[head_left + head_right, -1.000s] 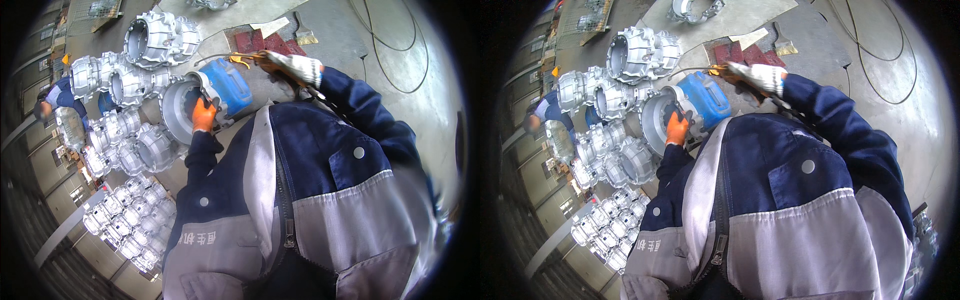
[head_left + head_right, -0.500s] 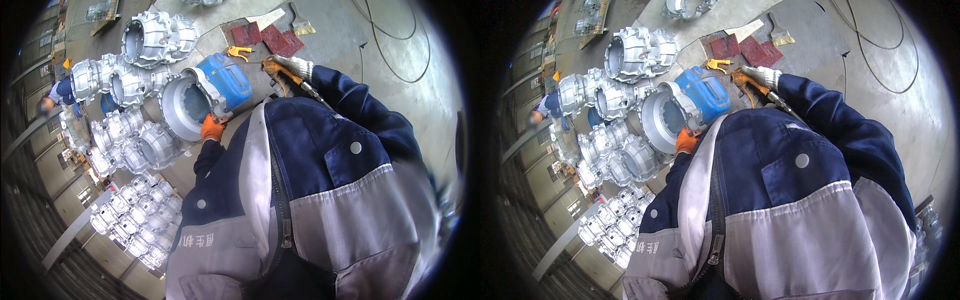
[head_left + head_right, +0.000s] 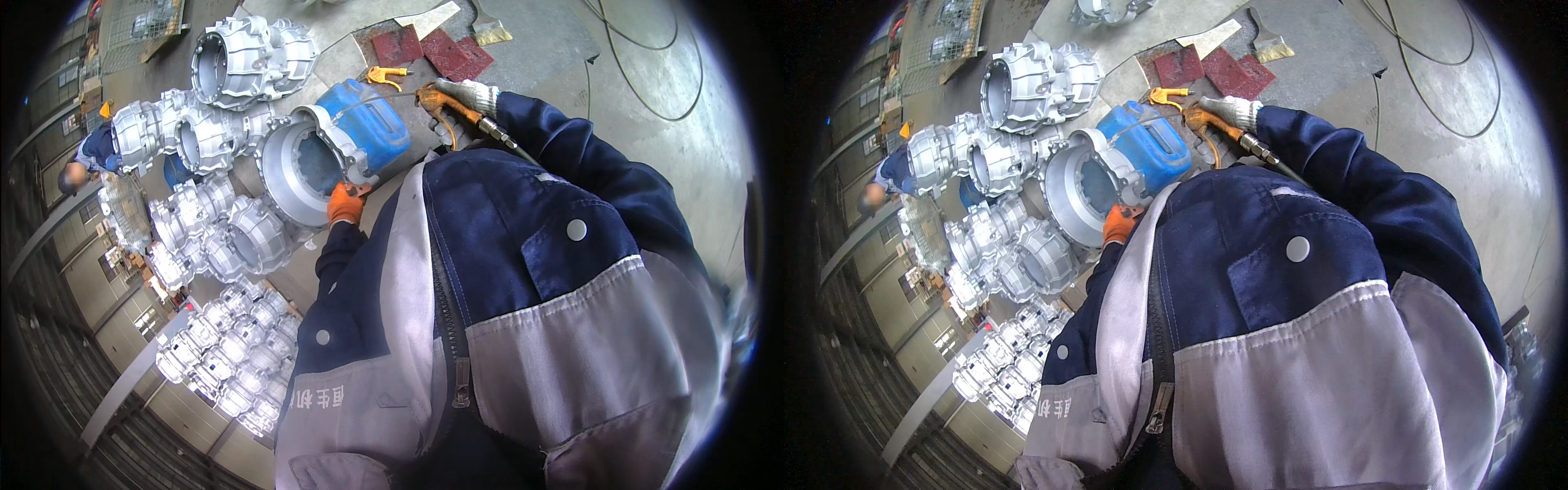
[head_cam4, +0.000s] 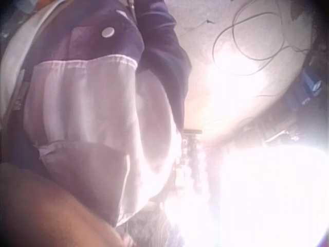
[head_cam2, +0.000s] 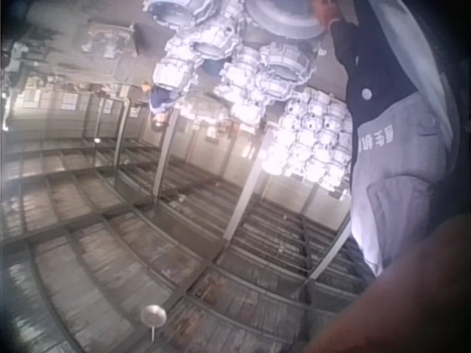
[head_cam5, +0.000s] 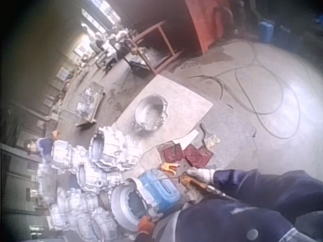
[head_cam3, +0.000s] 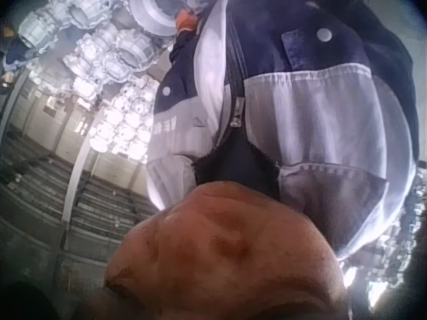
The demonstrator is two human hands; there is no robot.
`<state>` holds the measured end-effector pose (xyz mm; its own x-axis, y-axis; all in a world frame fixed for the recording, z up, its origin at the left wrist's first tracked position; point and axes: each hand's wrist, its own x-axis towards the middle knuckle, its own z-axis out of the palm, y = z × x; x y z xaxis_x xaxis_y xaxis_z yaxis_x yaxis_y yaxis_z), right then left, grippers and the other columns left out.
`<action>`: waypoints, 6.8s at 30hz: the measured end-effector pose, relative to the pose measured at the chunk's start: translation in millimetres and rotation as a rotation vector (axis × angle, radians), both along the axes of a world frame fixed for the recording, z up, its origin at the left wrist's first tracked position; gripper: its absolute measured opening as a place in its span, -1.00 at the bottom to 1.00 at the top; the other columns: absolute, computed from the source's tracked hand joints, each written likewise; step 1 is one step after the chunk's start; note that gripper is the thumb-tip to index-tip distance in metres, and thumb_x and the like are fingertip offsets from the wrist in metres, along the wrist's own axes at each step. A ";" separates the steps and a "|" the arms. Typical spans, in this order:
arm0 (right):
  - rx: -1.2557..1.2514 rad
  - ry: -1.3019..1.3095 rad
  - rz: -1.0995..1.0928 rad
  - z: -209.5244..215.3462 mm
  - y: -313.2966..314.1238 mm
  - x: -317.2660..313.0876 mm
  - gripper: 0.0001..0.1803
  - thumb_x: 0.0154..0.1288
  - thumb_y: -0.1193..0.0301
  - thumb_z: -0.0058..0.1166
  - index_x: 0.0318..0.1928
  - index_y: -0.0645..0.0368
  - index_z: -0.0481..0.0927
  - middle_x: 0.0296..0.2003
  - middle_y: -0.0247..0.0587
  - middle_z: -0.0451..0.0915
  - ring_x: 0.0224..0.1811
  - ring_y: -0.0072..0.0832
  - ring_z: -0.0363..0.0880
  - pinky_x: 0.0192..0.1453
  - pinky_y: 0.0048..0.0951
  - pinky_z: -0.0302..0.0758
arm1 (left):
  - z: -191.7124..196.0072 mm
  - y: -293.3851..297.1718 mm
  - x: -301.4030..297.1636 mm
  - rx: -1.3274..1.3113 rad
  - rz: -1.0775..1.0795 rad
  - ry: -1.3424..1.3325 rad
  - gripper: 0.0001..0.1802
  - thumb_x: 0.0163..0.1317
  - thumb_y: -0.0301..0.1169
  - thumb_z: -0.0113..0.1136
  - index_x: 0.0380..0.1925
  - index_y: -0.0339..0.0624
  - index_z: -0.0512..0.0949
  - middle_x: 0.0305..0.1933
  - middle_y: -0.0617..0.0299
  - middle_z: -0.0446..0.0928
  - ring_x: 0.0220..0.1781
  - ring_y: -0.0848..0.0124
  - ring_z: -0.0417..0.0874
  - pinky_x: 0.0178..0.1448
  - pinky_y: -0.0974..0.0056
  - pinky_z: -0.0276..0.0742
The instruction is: The person picks up a metal housing part and uses a handheld spray tool to clean its interior and exterior surfaces. They rotate the part to reach different areas and place it back on the workbench after treatment.
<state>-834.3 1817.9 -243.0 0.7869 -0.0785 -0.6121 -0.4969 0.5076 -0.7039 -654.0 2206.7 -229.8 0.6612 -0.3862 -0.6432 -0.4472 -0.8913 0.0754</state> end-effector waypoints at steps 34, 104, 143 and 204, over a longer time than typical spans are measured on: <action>0.220 -0.052 -0.026 12.0 2.8 -0.7 -0.46 0.39 -0.06 -0.19 -0.04 0.16 0.53 -0.39 -0.20 0.62 -0.48 -0.51 0.60 -0.40 -0.50 0.57 | 44.9 -37.3 -23.4 -0.061 0.266 -0.059 -0.46 -0.14 -0.05 0.37 -0.26 -0.24 0.55 -0.30 -0.04 0.62 -0.18 0.04 0.63 -0.10 0.17 0.48; 0.581 -0.143 -0.134 9.4 3.7 -35.3 -0.51 0.37 -0.01 -0.09 -0.08 0.19 0.55 -0.37 -0.24 0.62 -0.47 -0.53 0.60 -0.38 -0.54 0.59 | 44.2 -92.3 11.4 0.355 0.007 -0.115 -0.56 0.03 -0.19 0.11 -0.11 -0.16 0.59 0.00 -0.03 0.56 0.11 0.11 0.54 0.13 0.17 0.44; -0.235 -0.467 0.072 29.2 -18.5 -63.8 -0.57 0.36 0.11 -0.03 0.02 0.19 0.48 -0.26 -0.15 0.61 -0.34 -0.46 0.63 -0.23 -0.47 0.58 | 22.4 -82.8 112.4 0.557 -0.396 -0.023 -0.50 -0.12 -0.19 0.18 -0.11 -0.13 0.60 0.03 -0.03 0.53 0.12 0.10 0.52 0.14 0.22 0.45; 0.275 -0.290 -0.422 160.7 10.5 5.4 -0.49 0.39 0.14 -0.06 0.19 0.23 0.37 0.02 -0.21 0.53 -0.06 -0.42 0.57 0.05 -0.39 0.51 | 106.7 14.9 205.4 -0.304 0.345 -0.421 -0.13 -0.11 -0.06 0.32 0.19 -0.26 0.26 0.12 -0.18 0.44 0.20 -0.07 0.42 0.24 0.09 0.36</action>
<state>-828.9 1828.5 -82.2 0.8606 -0.2901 -0.4186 -0.0185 0.8035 -0.5950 -448.5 2221.6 -123.1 0.9535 -0.2298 -0.1950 -0.1838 -0.9561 0.2281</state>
